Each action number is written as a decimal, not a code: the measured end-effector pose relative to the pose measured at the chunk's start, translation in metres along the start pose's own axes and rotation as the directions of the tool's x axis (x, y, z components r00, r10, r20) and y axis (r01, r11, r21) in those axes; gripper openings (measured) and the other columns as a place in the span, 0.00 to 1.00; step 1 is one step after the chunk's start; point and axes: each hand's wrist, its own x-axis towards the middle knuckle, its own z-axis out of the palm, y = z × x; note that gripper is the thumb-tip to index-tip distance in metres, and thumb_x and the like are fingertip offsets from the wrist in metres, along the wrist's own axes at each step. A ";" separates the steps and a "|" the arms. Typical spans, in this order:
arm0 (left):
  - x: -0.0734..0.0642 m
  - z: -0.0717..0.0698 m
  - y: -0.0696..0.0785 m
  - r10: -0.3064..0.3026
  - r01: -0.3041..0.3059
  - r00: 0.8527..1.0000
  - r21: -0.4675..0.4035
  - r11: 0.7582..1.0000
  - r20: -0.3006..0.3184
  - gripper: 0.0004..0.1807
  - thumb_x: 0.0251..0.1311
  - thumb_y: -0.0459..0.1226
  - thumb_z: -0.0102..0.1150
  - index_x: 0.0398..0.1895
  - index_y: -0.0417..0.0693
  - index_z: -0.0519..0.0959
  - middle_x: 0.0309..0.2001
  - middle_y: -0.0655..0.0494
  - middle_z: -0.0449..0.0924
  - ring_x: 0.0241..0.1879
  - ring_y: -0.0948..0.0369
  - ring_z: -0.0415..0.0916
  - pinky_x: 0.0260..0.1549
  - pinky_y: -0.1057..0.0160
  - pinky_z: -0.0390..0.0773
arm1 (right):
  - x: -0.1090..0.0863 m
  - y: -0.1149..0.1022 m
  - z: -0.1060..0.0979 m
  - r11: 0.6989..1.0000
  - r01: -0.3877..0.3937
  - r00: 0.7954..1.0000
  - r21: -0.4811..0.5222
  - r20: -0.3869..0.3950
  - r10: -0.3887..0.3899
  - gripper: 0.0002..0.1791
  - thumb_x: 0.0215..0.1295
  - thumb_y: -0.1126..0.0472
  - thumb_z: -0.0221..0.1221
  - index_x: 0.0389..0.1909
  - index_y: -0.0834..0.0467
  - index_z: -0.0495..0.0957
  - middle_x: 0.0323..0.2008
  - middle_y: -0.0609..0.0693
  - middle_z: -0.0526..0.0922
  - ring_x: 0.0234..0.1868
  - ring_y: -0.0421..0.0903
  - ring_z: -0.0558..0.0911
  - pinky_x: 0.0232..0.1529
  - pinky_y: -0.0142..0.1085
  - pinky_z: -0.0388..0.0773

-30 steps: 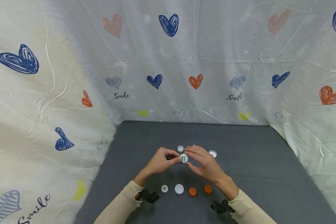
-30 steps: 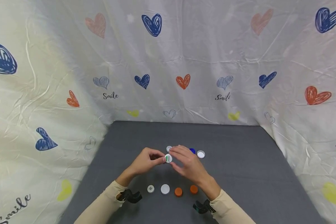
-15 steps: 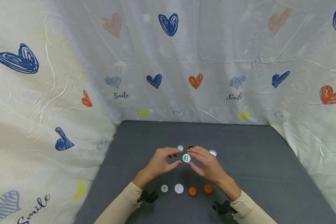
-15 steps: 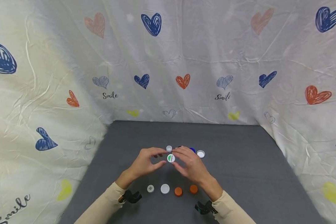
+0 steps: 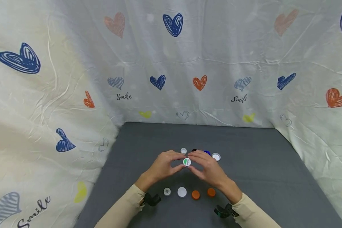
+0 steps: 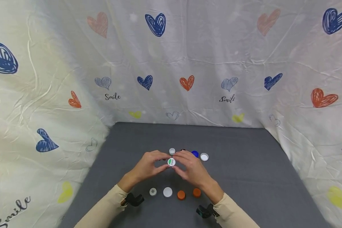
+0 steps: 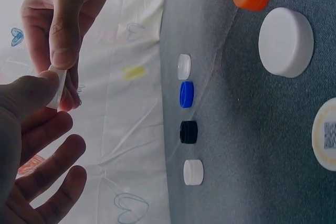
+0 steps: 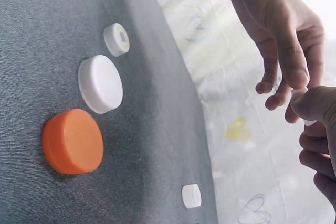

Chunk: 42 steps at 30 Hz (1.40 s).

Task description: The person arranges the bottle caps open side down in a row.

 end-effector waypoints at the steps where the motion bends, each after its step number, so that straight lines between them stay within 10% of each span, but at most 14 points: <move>1: 0.000 0.000 -0.001 0.001 -0.001 1.000 0.007 1.000 -0.002 0.18 0.58 0.44 0.72 0.50 0.51 0.86 0.45 0.60 0.87 0.44 0.66 0.82 0.44 0.66 0.82 | 0.001 0.000 0.001 1.000 -0.005 1.000 0.000 0.008 0.005 0.24 0.55 0.58 0.75 0.53 0.57 0.84 0.53 0.51 0.85 0.58 0.51 0.81 0.59 0.51 0.77; 21: -0.020 -0.009 -0.026 -0.204 0.156 0.965 0.260 0.953 0.166 0.12 0.59 0.44 0.71 0.44 0.52 0.88 0.40 0.60 0.89 0.39 0.61 0.83 0.40 0.57 0.82 | 0.027 0.012 0.059 0.997 -0.008 0.975 -0.082 0.222 0.026 0.14 0.62 0.54 0.69 0.46 0.54 0.86 0.47 0.47 0.86 0.52 0.45 0.83 0.54 0.42 0.80; 30: -0.034 0.001 -0.041 -0.325 0.225 0.911 0.355 0.907 0.252 0.11 0.57 0.46 0.72 0.43 0.59 0.89 0.38 0.63 0.89 0.37 0.61 0.85 0.35 0.56 0.83 | 0.028 0.013 0.090 0.995 -0.046 0.936 -0.085 0.344 0.073 0.13 0.63 0.54 0.67 0.46 0.55 0.86 0.46 0.47 0.86 0.50 0.44 0.83 0.52 0.41 0.80; 42: -0.048 0.020 -0.042 -0.307 0.124 0.910 0.522 0.844 0.279 0.09 0.47 0.46 0.76 0.21 0.59 0.83 0.23 0.59 0.82 0.27 0.56 0.80 0.25 0.51 0.77 | 0.018 0.010 0.112 0.995 0.000 0.919 -0.102 0.392 0.040 0.08 0.60 0.56 0.69 0.39 0.53 0.87 0.41 0.45 0.86 0.45 0.43 0.83 0.48 0.38 0.80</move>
